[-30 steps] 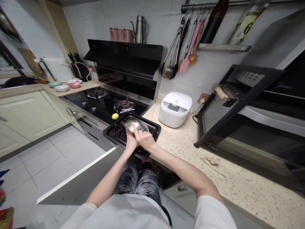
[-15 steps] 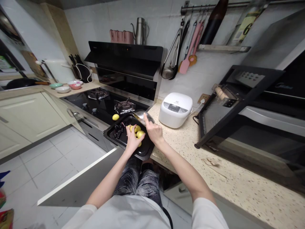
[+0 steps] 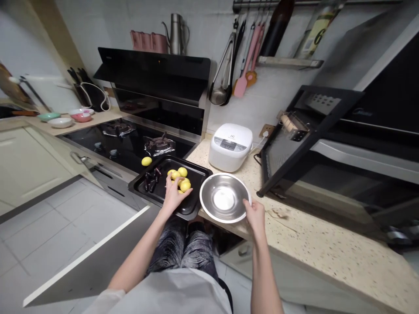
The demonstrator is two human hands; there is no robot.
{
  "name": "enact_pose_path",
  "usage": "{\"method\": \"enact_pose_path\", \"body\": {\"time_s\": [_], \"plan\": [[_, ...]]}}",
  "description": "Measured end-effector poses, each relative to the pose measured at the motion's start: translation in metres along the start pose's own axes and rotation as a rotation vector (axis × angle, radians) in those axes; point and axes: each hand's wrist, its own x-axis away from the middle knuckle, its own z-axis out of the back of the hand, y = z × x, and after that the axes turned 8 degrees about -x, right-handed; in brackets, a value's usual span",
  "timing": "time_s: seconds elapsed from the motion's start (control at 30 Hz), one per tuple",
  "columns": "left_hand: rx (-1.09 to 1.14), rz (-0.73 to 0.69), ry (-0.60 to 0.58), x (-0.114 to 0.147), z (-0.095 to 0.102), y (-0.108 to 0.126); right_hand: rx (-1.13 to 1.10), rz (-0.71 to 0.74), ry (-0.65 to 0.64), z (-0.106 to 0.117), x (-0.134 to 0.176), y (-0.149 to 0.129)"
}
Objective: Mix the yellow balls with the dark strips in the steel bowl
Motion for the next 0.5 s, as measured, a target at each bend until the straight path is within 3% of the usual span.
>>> {"method": "enact_pose_path", "body": {"time_s": [0.17,0.5], "plan": [[-0.019,-0.042,0.032,0.002,0.003,0.0,-0.148,-0.146,0.002,0.002,0.023,0.016],[-0.044,-0.063,0.04,0.008,0.009,0.002,-0.247,-0.291,-0.051,0.003,0.019,0.015]]}}
